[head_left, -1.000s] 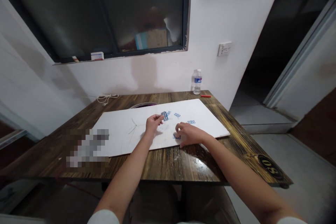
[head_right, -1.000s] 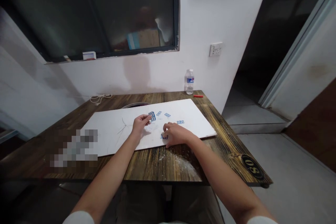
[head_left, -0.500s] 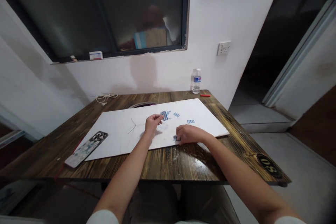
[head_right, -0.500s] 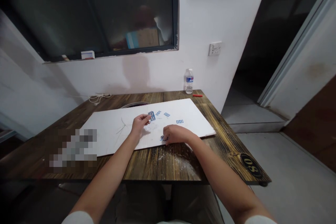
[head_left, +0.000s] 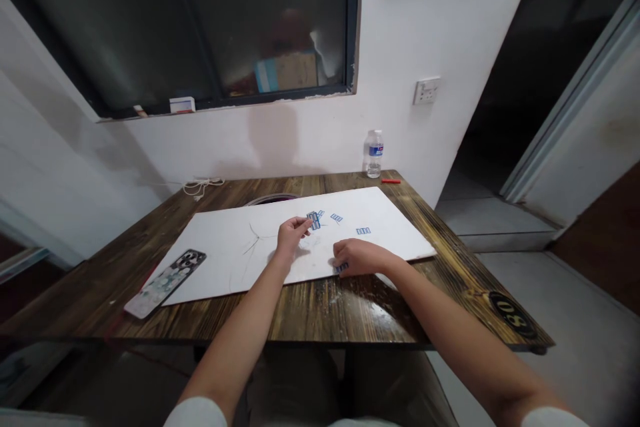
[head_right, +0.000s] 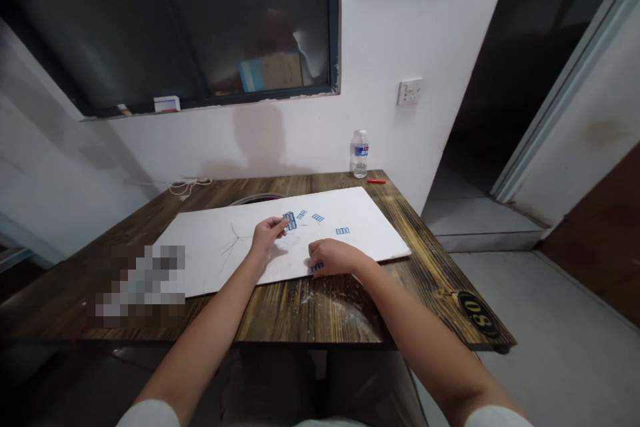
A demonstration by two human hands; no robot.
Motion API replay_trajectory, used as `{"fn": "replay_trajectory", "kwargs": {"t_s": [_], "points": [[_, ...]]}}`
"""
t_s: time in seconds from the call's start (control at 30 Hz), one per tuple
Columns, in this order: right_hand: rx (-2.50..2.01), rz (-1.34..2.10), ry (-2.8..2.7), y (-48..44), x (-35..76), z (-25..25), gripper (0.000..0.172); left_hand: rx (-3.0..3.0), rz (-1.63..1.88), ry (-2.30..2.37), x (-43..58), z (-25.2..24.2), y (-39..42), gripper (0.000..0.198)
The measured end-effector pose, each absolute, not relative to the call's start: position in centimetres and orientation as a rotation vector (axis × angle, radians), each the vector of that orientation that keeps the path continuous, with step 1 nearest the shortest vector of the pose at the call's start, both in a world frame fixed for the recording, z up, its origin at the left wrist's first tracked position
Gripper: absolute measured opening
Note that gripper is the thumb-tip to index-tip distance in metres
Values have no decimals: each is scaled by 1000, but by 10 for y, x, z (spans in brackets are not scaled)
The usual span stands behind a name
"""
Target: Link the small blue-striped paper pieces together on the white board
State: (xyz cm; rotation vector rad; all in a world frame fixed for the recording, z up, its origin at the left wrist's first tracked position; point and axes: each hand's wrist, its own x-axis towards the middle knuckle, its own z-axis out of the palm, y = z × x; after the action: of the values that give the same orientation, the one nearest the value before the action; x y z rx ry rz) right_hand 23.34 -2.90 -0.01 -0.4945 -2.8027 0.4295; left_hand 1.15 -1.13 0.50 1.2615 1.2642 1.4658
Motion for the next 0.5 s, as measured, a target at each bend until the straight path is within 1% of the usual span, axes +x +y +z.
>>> {"fn": "replay_trajectory", "kwargs": {"t_s": [0.1, 0.2, 0.27, 0.5], "points": [[-525, 525, -2799, -31, 235, 5, 6, 1263, 1466, 1266, 12, 6, -12, 38], [-554, 595, -2756, -34, 238, 12, 8, 1259, 1464, 1265, 13, 6, -13, 37], [-572, 592, -2692, -35, 238, 14, 8, 1264, 1456, 1260, 13, 7, -13, 37], [-725, 505, -2279, -33, 235, 10, 19, 1320, 1380, 1250, 14, 7, -15, 39]]}}
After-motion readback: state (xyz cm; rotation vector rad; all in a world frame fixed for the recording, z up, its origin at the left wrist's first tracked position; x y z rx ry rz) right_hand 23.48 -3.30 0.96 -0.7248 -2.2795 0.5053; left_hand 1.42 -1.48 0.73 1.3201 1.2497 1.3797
